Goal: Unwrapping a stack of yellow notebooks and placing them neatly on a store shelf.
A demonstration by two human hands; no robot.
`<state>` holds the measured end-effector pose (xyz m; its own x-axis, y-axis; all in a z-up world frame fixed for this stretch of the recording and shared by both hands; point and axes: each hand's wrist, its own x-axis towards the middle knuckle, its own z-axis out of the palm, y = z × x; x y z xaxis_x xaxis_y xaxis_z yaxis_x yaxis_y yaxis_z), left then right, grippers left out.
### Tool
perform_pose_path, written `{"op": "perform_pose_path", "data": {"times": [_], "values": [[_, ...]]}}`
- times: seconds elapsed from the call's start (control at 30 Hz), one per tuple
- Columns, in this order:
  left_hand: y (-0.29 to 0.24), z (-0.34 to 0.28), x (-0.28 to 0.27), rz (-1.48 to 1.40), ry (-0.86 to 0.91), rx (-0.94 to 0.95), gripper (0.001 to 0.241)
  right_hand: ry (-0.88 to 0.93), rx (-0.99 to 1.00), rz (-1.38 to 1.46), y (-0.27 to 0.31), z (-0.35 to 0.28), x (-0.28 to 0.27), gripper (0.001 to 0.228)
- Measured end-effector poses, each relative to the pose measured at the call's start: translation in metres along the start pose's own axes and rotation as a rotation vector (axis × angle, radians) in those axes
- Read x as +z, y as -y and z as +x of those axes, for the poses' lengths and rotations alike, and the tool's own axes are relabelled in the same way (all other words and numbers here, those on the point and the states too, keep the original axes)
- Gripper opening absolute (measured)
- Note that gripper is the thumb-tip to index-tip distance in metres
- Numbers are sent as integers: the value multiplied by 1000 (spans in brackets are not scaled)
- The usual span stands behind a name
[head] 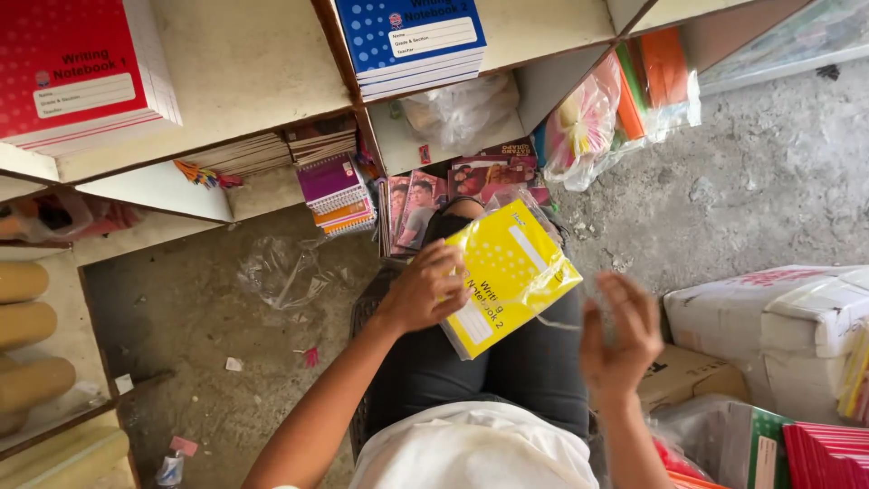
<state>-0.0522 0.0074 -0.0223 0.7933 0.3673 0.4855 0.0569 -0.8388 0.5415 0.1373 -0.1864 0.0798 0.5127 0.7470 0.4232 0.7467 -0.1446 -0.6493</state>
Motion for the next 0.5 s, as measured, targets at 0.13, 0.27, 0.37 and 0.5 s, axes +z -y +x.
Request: {"op": "perform_pose_path", "data": {"times": [0.13,0.27,0.37,0.5], "values": [[-14,-15,-4,-198,-10,-29,26,111,-79,-155,9,16,12,36],[-15,-14,6,-307,-20,-197,26,433,-246,-82,34,-1,68,46],[-7,-20,15,-389,-174,-258,28,549,-247,-149,36,-13,92,63],[-9,-10,2,-338,-94,-206,32,599,-163,-168,21,-32,99,36]]}}
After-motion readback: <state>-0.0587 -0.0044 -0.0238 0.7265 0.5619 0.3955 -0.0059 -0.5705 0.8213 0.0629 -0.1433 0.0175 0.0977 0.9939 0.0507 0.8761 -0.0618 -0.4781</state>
